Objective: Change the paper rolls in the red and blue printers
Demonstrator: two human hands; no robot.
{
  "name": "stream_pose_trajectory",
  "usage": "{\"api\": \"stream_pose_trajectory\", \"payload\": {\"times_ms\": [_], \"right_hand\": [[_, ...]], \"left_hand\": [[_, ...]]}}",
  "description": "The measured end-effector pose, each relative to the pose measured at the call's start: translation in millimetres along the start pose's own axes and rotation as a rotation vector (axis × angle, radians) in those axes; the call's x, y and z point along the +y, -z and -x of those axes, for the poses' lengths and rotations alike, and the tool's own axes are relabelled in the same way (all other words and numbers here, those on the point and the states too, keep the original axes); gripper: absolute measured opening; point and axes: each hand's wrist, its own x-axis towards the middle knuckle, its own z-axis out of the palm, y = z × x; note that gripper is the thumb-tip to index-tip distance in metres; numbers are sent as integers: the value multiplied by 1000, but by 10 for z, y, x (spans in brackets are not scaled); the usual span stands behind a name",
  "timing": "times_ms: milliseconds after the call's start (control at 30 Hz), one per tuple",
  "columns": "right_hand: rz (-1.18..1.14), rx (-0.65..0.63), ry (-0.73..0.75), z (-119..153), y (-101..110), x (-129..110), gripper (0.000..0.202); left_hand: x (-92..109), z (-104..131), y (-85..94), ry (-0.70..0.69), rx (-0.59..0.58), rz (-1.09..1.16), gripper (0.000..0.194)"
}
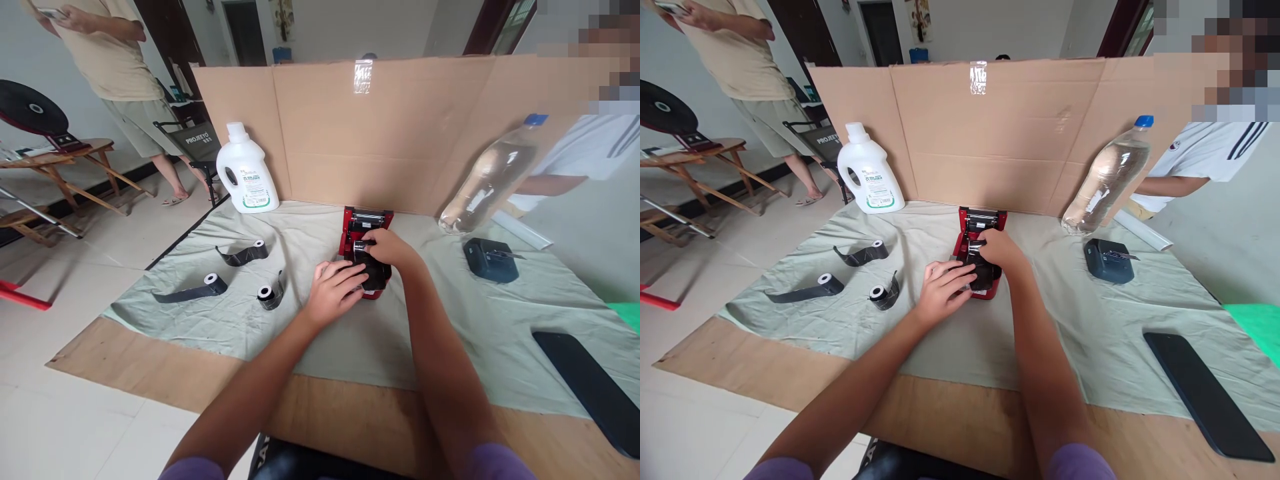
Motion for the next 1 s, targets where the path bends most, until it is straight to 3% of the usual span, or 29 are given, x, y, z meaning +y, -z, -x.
{"api": "stream_pose_trajectory", "payload": {"times_ms": [200, 367, 467, 567, 633, 700, 767, 833, 1000], "right_hand": [[145, -49, -30, -56, -145, -85, 37], [264, -33, -100, -88, -227, -140, 21], [163, -57, -75, -25, -99, -164, 9], [14, -93, -84, 81, 143, -134, 27], [-35, 50, -155, 122, 266, -74, 28], [-100, 299, -208, 105, 304, 8, 25], [-229, 466, -165, 31, 264, 92, 37], [-371, 504, -71, -65, 193, 160, 45], [-587, 449, -6, -135, 66, 294, 26]], "left_hand": [[11, 24, -44, 42, -49, 22, 28], [12, 19, -48, 80, -35, 2, 29], [15, 9, -27, 89, -43, -1, 30], [16, 6, -8, 78, -26, -16, 29], [15, 7, -1, 48, -4, -32, 28], [14, 7, 5, 26, 9, -46, 28], [15, 3, 13, 10, 11, -52, 29], [20, -5, 23, -28, 30, -58, 29], [41, -12, 32, -132, 74, -93, 29]]}}
